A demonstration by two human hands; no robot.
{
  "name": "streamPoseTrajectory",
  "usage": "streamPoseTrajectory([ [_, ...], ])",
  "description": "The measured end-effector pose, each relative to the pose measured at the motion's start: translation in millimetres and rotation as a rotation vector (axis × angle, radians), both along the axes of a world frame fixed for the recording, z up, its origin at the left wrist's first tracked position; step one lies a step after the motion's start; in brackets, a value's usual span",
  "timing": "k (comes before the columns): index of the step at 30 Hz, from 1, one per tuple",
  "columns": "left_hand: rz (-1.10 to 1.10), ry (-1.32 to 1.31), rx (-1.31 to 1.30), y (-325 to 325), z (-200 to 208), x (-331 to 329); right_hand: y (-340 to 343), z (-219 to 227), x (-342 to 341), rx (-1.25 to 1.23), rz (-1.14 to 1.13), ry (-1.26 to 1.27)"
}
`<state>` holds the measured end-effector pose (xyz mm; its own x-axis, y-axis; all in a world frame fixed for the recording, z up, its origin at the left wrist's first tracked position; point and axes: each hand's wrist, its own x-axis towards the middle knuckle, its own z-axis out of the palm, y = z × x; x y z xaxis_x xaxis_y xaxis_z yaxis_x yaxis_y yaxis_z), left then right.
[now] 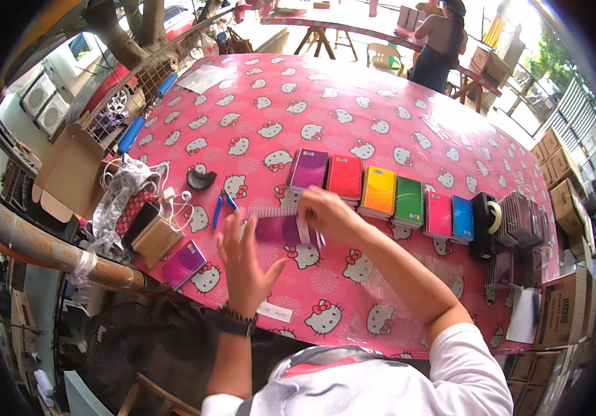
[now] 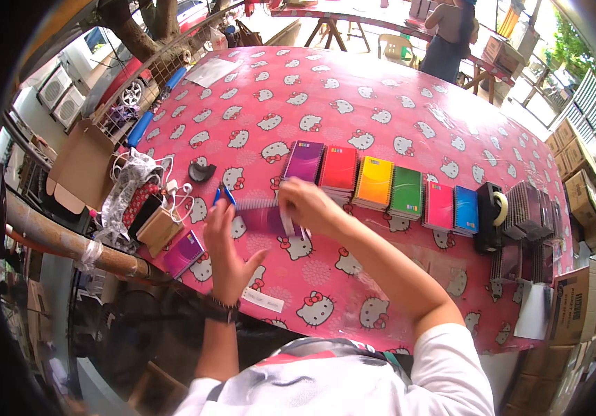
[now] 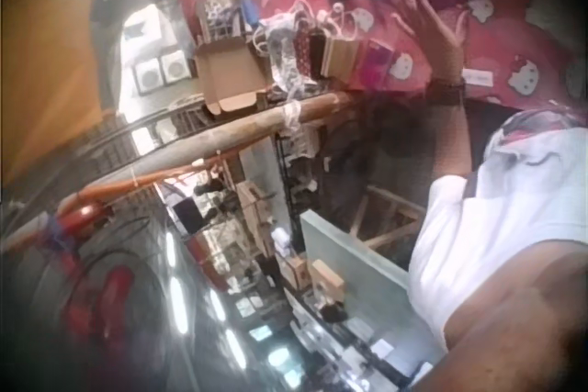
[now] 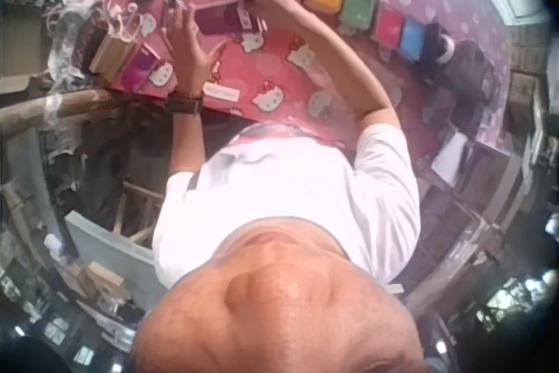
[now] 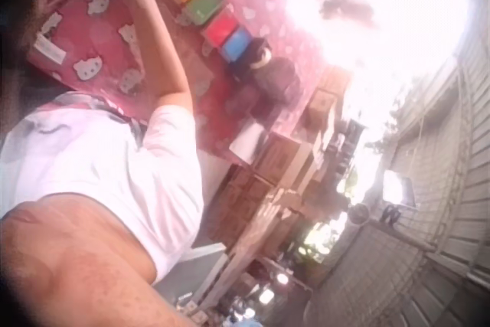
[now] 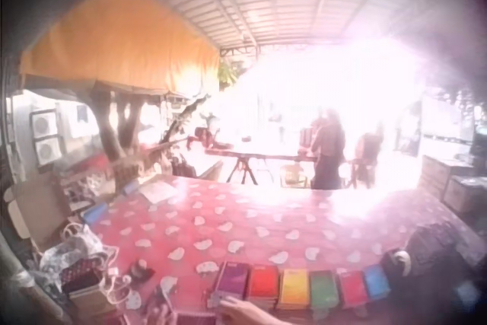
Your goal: The person organizes several colorful notebooks on a table, placing them into a plastic bag and sealing it with tape.
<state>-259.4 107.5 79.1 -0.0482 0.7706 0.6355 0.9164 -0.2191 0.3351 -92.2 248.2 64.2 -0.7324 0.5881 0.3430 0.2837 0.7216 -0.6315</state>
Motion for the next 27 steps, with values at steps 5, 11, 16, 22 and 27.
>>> streamPoseTrajectory([
  [5, -0.605, -0.732, -0.847, 17.1, -83.7, -1.4, -22.2, 3.7, 17.2, -0.495, 0.053, -0.06],
  [11, -0.366, -0.659, -0.948, 9.1, -160.3, 75.0, 53.9, -73.9, 37.1, 0.265, -0.424, -0.654],
  [16, -0.312, -0.82, -0.88, 9.5, -172.2, 69.0, 56.1, -72.9, 20.5, 0.352, -0.385, -0.867],
  [22, -0.289, -0.891, -0.877, 13.3, -173.9, 65.2, 57.1, -60.9, 7.8, 0.209, -0.388, -0.772],
  [27, -0.276, -0.909, -0.835, 13.7, -167.0, 77.2, 78.3, -51.0, 48.4, 0.934, -0.676, -0.996],
])
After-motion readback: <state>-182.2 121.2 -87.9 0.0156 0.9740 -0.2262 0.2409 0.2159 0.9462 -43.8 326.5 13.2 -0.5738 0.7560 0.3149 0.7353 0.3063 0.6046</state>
